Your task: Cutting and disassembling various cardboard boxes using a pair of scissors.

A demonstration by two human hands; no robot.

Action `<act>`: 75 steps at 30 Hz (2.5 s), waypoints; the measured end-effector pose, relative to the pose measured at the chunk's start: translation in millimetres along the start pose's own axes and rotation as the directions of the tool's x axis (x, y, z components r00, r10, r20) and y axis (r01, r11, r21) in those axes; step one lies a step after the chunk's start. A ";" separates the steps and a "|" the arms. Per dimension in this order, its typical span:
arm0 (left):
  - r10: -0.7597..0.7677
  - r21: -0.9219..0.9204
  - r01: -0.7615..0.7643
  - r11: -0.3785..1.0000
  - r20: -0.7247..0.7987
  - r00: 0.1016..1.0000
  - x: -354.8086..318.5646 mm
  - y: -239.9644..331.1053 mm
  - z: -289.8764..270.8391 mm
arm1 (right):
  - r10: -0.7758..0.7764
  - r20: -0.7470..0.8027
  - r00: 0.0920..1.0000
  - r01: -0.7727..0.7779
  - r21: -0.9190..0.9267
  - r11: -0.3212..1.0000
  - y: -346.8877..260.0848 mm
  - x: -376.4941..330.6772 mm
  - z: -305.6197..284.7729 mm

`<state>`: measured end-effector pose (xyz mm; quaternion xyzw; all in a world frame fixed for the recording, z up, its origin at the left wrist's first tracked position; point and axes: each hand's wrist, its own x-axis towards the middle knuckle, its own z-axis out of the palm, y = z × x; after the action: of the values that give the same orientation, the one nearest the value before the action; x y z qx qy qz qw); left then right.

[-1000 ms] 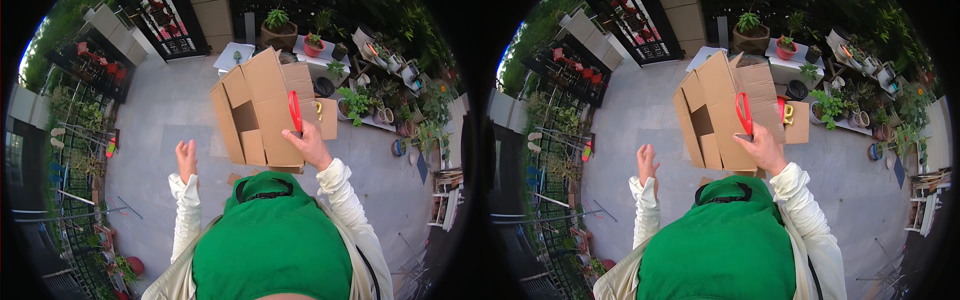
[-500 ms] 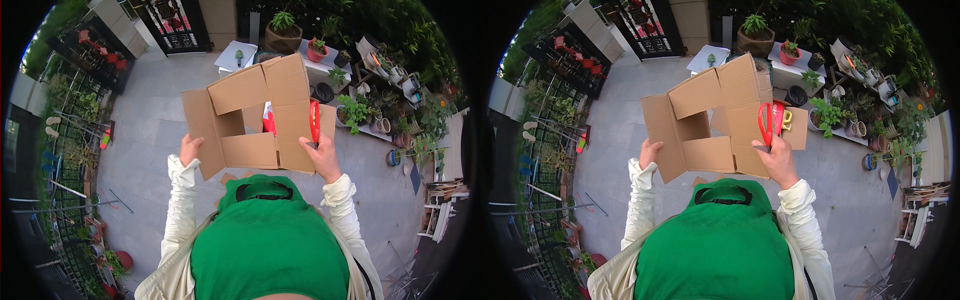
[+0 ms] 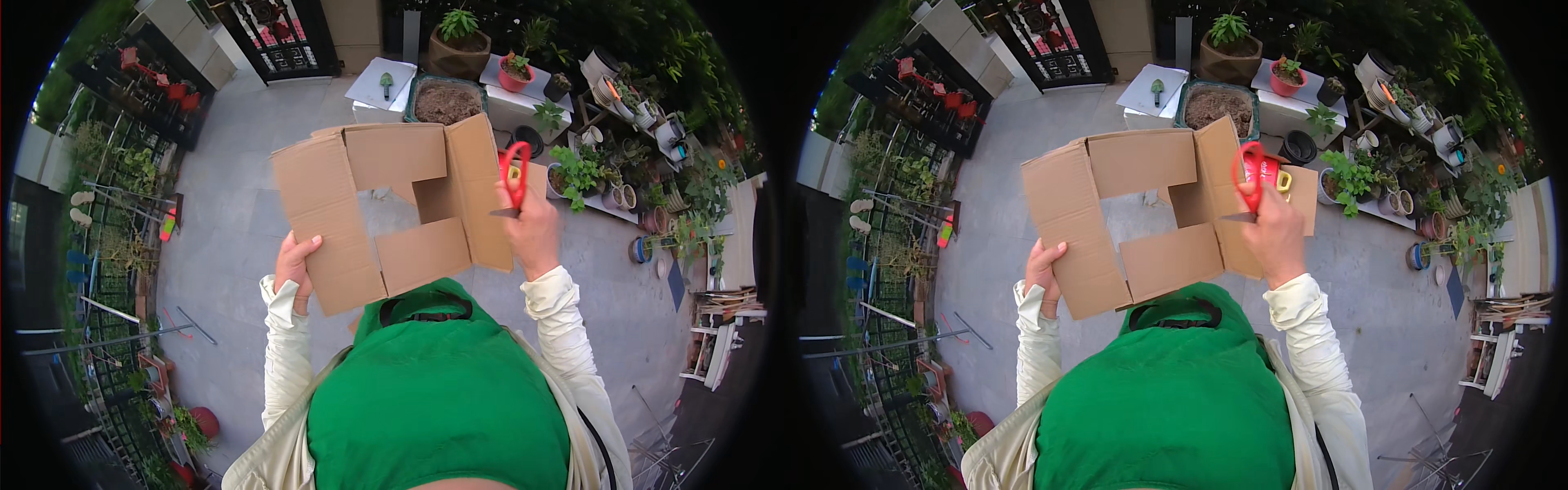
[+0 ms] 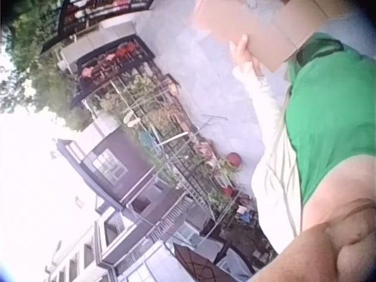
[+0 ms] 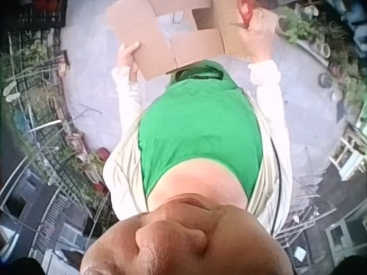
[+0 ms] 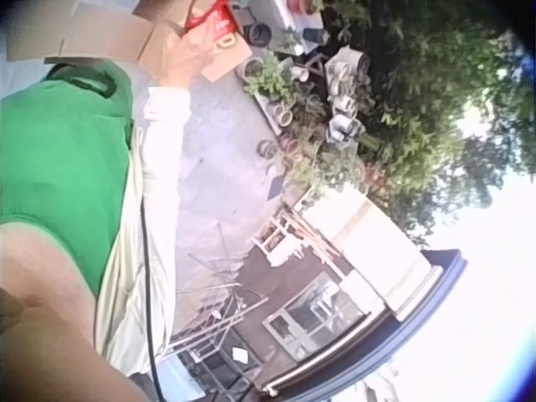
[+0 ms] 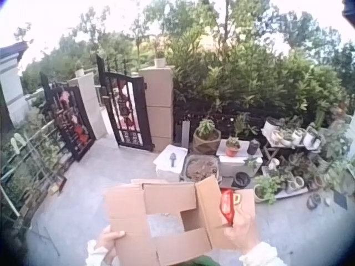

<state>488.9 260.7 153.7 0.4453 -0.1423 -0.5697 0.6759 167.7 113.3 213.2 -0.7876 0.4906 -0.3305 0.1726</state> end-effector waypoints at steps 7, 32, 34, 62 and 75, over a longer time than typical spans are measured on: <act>0.009 -0.007 -0.009 1.000 0.017 1.000 3.1 -0.6 1.1 | -0.290 0.474 0.831 0.294 0.067 0.954 -35.4 -5.6 61.5; 0.131 0.548 0.134 0.825 -0.418 0.899 37.4 -38.1 -49.1 | -0.486 0.144 0.862 0.466 0.151 0.872 -34.0 1.7 8.4; 0.114 0.911 0.162 0.381 -0.220 0.969 64.3 -5.5 -55.4 | -0.508 0.156 0.847 0.489 0.144 0.860 -40.8 6.7 5.2; 0.052 -0.648 0.061 0.759 0.154 0.987 99.0 14.7 -54.3 | -0.797 0.470 0.378 0.706 0.411 0.577 -113.0 -21.3 77.5; -0.254 -0.280 0.266 0.922 0.078 0.964 14.6 -12.5 -58.8 | -0.806 0.416 0.422 0.573 0.567 0.592 -139.9 -73.8 154.3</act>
<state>526.5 274.0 106.5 0.3456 -0.0112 -0.6779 0.6488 344.2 234.9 159.4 -0.9372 -0.0392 -0.1624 0.3061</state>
